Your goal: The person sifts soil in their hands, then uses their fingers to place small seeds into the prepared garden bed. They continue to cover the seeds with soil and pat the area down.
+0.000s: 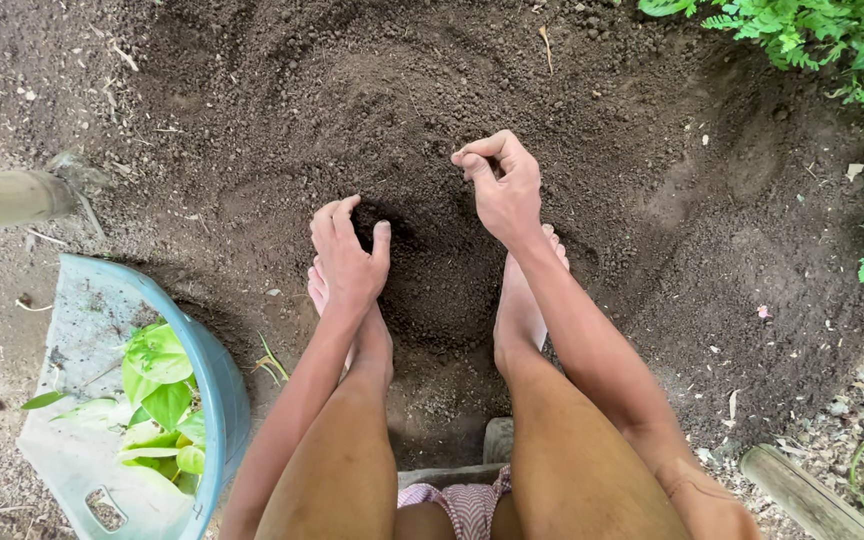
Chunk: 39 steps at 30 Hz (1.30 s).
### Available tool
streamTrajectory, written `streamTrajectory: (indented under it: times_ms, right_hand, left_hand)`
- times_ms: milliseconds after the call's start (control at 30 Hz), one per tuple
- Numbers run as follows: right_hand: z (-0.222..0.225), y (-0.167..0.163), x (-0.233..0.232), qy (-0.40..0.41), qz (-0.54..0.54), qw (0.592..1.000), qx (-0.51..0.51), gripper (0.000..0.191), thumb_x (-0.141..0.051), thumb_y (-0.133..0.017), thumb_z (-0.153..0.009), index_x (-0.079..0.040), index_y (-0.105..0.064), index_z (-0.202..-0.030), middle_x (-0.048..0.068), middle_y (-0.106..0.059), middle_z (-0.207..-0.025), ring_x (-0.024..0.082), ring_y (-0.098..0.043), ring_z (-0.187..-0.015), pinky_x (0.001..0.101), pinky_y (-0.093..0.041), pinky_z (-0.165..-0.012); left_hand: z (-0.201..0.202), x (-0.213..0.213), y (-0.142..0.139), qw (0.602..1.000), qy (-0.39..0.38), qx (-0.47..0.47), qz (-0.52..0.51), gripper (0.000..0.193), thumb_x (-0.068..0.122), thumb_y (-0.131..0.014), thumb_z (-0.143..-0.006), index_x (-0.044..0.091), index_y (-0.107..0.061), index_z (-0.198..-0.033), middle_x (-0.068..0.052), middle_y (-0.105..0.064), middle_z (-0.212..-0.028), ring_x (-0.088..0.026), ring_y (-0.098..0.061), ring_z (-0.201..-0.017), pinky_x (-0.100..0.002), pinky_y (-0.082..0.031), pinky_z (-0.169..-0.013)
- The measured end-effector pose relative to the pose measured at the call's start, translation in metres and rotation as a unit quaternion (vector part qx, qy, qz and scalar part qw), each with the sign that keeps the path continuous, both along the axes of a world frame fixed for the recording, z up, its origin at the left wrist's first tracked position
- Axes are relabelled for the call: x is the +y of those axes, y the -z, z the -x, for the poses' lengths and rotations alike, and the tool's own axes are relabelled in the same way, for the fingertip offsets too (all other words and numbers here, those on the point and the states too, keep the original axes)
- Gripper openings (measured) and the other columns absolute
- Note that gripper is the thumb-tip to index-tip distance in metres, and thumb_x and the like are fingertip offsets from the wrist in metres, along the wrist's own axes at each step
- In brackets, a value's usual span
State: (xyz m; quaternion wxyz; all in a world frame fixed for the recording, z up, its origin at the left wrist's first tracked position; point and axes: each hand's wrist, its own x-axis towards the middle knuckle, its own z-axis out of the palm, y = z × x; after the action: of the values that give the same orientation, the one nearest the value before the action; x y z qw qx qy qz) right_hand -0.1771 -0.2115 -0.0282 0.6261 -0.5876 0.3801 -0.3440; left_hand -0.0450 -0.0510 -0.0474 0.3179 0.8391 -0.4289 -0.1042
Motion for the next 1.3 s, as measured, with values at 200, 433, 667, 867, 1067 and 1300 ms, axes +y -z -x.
streamTrajectory:
  times_ms: [200, 433, 667, 867, 1067, 1300]
  right_hand:
    - [0.006, 0.0, -0.01, -0.031, -0.03, 0.999, 0.005, 0.008, -0.006, -0.06, -0.107, -0.002, -0.066, -0.104, 0.005, -0.076, -0.097, 0.007, -0.064, -0.081, 0.0234, -0.055, -0.077]
    - [0.018, 0.0, -0.016, -0.045, 0.04, 0.996, 0.063, 0.012, -0.012, -0.076, -0.097, -0.003, -0.069, -0.097, 0.002, -0.076, -0.092, 0.006, -0.069, -0.083, 0.0225, -0.056, -0.077]
    - [0.022, 0.007, -0.012, -0.001, -0.027, 0.998, 0.051, 0.012, -0.014, -0.078, -0.095, -0.003, -0.072, -0.098, -0.003, -0.072, -0.089, 0.003, -0.057, -0.075, 0.0198, -0.047, -0.067]
    - [0.03, 0.004, -0.016, -0.006, -0.008, 0.998, 0.062, 0.015, -0.008, -0.074, -0.096, -0.003, -0.078, -0.109, -0.001, -0.073, -0.1, 0.004, -0.063, -0.086, 0.0202, -0.051, -0.077]
    - [0.035, 0.006, -0.02, 0.005, -0.101, 0.994, 0.043, 0.014, -0.011, -0.073, -0.095, -0.004, -0.076, -0.107, 0.0, -0.074, -0.09, 0.005, -0.067, -0.08, 0.0212, -0.054, -0.073]
    - [0.042, 0.01, -0.023, 0.002, 0.003, 0.988, 0.156, 0.018, -0.018, -0.071, -0.1, -0.001, -0.075, -0.097, 0.002, -0.071, -0.081, 0.006, -0.06, -0.07, 0.0231, -0.05, -0.064]
  left_hand:
    - [-0.001, -0.001, 0.0, 1.0, 0.01, -0.01, -0.011, 0.057, 0.025, -0.077, -0.092, 0.004, -0.052, -0.138, -0.02, -0.048, -0.136, -0.04, -0.044, -0.129, -0.052, -0.034, -0.112]
    - [-0.001, -0.001, 0.002, 1.0, 0.015, -0.014, -0.011, 0.057, 0.025, -0.076, -0.093, 0.004, -0.051, -0.14, -0.02, -0.048, -0.137, -0.04, -0.044, -0.13, -0.051, -0.035, -0.113]
    - [0.0, -0.001, 0.005, 1.0, 0.016, -0.015, -0.004, 0.058, 0.025, -0.077, -0.093, 0.005, -0.05, -0.141, -0.019, -0.047, -0.137, -0.039, -0.044, -0.13, -0.052, -0.035, -0.114]
    - [0.0, -0.001, 0.009, 1.0, 0.015, -0.02, 0.002, 0.058, 0.024, -0.077, -0.093, 0.005, -0.049, -0.141, -0.019, -0.047, -0.137, -0.04, -0.044, -0.13, -0.052, -0.035, -0.114]
    - [0.001, 0.0, 0.012, 1.0, 0.013, -0.017, 0.005, 0.057, 0.024, -0.077, -0.094, 0.006, -0.05, -0.141, -0.019, -0.048, -0.137, -0.039, -0.044, -0.129, -0.052, -0.035, -0.113]
    - [0.0, 0.001, 0.013, 1.0, 0.016, -0.018, 0.009, 0.058, 0.024, -0.077, -0.093, 0.005, -0.049, -0.141, -0.019, -0.048, -0.137, -0.039, -0.044, -0.129, -0.052, -0.035, -0.113]
